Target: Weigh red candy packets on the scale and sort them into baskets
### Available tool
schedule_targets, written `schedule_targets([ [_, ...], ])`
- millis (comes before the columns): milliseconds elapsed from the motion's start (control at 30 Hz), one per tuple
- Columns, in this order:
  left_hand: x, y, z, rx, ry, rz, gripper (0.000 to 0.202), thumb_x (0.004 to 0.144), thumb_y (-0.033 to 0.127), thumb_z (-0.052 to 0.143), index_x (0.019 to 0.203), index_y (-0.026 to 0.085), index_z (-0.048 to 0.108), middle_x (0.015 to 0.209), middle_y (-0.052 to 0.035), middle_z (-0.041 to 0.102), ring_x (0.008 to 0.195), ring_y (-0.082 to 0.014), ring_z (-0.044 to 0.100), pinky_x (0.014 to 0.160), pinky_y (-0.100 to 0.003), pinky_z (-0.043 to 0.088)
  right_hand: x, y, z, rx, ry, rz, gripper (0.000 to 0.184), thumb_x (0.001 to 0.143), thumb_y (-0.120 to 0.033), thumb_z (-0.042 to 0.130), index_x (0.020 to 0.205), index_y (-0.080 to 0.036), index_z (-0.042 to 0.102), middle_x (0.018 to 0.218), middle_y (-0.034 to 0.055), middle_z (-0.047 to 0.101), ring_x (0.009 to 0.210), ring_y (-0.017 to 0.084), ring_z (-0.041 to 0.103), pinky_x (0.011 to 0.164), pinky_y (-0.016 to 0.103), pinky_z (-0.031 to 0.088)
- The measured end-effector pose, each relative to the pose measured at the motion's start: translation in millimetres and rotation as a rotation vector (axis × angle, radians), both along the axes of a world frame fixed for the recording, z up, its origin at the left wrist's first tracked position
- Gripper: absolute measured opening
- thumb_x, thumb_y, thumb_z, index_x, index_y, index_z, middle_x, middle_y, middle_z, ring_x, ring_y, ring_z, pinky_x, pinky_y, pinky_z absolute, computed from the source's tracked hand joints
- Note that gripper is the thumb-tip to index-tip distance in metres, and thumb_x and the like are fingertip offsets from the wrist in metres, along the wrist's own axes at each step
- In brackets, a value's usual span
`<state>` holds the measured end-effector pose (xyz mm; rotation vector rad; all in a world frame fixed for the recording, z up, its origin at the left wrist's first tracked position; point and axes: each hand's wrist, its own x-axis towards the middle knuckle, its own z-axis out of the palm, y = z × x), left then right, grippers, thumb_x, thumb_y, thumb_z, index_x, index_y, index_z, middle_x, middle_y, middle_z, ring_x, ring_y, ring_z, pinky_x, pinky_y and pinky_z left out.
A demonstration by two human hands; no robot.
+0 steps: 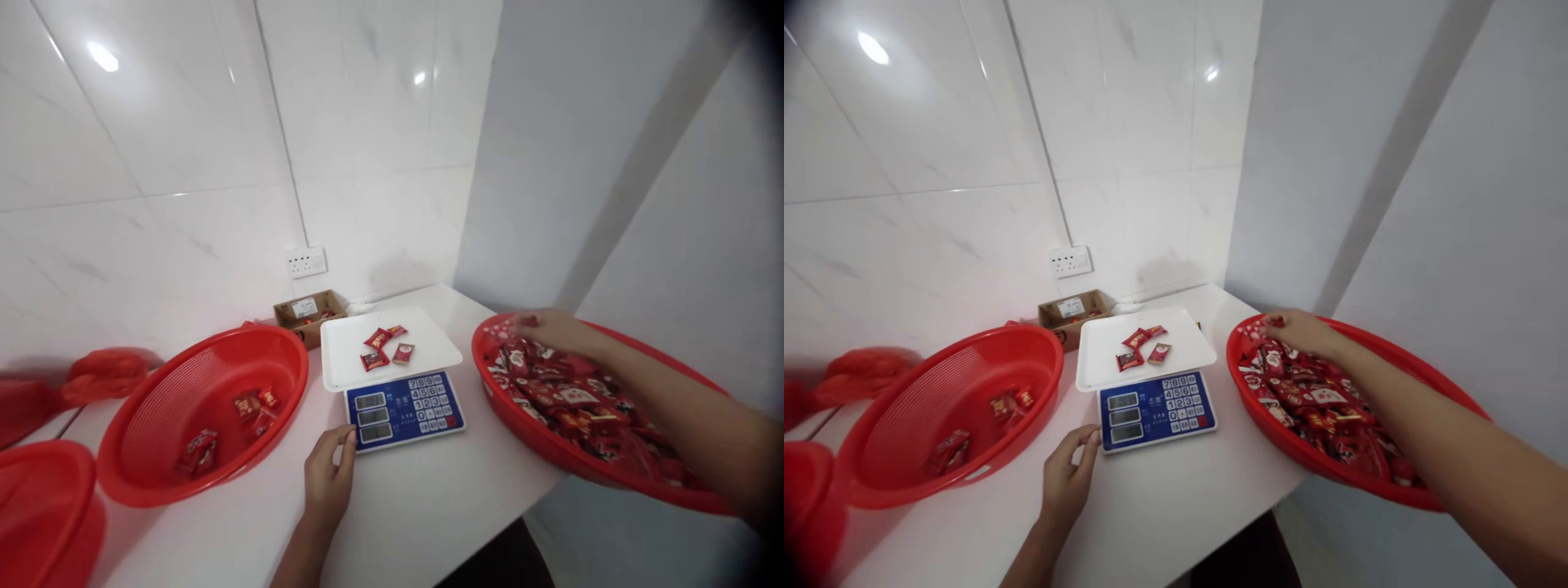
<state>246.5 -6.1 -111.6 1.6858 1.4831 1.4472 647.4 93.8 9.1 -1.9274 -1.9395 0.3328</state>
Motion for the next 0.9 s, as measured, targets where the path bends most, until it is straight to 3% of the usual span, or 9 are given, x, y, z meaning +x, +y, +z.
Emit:
schedule_targets([
  [100, -1, 0, -2.0, -0.012, -0.003, 0.005, 0.023, 0.078, 0.037, 0.055, 0.086, 0.019, 0.067, 0.083, -0.0060, 0.069, 0.080, -0.0187, 0.063, 0.073, -0.030, 0.050, -42, 9, 10.8, 0.012, 0.086, 0.003, 0.024, 0.079, -0.035, 0.054, 0.092, -0.017, 0.065, 0.066, 0.0055, 0.065, 0.060, 0.018, 0.058, 0.058, 0.030, 0.044],
  [267, -3, 1, -2.2, -0.026, -0.045, -0.003, 0.023, 0.078, 0.037, 0.055, 0.086, 0.018, 0.066, 0.082, -0.0063, 0.067, 0.079, -0.0181, 0.061, 0.076, -0.030, 0.048, -118, 25, 10.4, -0.111, 0.227, 0.081, 0.029, 0.080, -0.035, 0.055, 0.102, -0.018, 0.062, 0.051, -0.0024, 0.054, 0.041, 0.009, 0.048, 0.040, 0.021, 0.041],
  [400, -5, 2, 1.8, -0.065, -0.112, -0.030, 0.025, 0.079, 0.040, 0.055, 0.087, 0.018, 0.065, 0.084, -0.0065, 0.066, 0.082, -0.0186, 0.059, 0.078, -0.031, 0.046, -143, 26, 13.6, -0.024, 0.328, 0.122, 0.045, 0.080, -0.031, 0.056, 0.123, -0.022, 0.051, 0.077, 0.0021, 0.066, 0.037, 0.005, 0.046, 0.037, 0.020, 0.044],
  [533, 6, -5, 7.4, -0.146, -0.209, -0.146, 0.030, 0.078, 0.045, 0.055, 0.088, 0.018, 0.064, 0.082, -0.0064, 0.065, 0.081, -0.0189, 0.059, 0.078, -0.034, 0.048, -152, -7, 9.4, 0.085, 0.461, 0.143, 0.039, 0.078, -0.035, 0.057, 0.115, -0.022, 0.057, 0.097, 0.0049, 0.067, 0.045, 0.006, 0.052, 0.038, 0.020, 0.047],
  [600, 17, -13, 8.4, -0.248, -0.315, -0.293, 0.036, 0.078, 0.048, 0.054, 0.098, 0.018, 0.060, 0.086, -0.0072, 0.064, 0.082, -0.0199, 0.060, 0.073, -0.035, 0.050, -161, -36, -5.5, 0.127, 0.560, 0.162, 0.037, 0.079, -0.040, 0.055, 0.112, -0.022, 0.057, 0.094, 0.0041, 0.068, 0.048, 0.008, 0.055, 0.040, 0.020, 0.048],
  [667, 31, -22, 7.1, -0.450, -0.555, -0.529, 0.048, 0.078, 0.054, 0.051, 0.115, 0.023, 0.051, 0.103, -0.0099, 0.060, 0.091, -0.0231, 0.060, 0.068, -0.038, 0.052, -175, -68, -30.8, 0.158, 0.648, 0.192, 0.036, 0.083, -0.042, 0.049, 0.112, -0.022, 0.056, 0.087, 0.0034, 0.068, 0.048, 0.010, 0.056, 0.042, 0.023, 0.050],
  [767, 47, -32, 1.3, -0.807, -0.932, -0.866, 0.064, 0.075, 0.069, 0.040, 0.124, 0.028, 0.042, 0.122, -0.0127, 0.050, 0.101, -0.0277, 0.056, 0.069, -0.043, 0.051, -203, -110, -77.5, 0.376, 0.556, 0.288, 0.026, 0.086, -0.033, 0.044, 0.105, -0.022, 0.060, 0.092, 0.0060, 0.069, 0.079, 0.017, 0.064, 0.070, 0.031, 0.055],
  [833, 53, -35, -3.2, -0.974, -1.002, -0.887, 0.071, 0.073, 0.074, 0.034, 0.119, 0.022, 0.048, 0.116, -0.0125, 0.055, 0.100, -0.0268, 0.057, 0.075, -0.042, 0.048, -219, -128, -103.5, 0.447, 0.443, 0.429, 0.028, 0.087, -0.028, 0.043, 0.108, -0.021, 0.059, 0.100, 0.0083, 0.067, 0.093, 0.019, 0.062, 0.080, 0.035, 0.052],
  [900, 55, -36, -6.0, -1.095, -0.998, -0.798, 0.070, 0.073, 0.073, 0.037, 0.115, 0.018, 0.052, 0.106, -0.0103, 0.060, 0.100, -0.0249, 0.057, 0.082, -0.038, 0.045, -228, -138, -119.2, 0.410, 0.329, 0.520, 0.034, 0.087, -0.030, 0.045, 0.118, -0.020, 0.056, 0.110, 0.0109, 0.064, 0.102, 0.022, 0.058, 0.086, 0.039, 0.049],
])
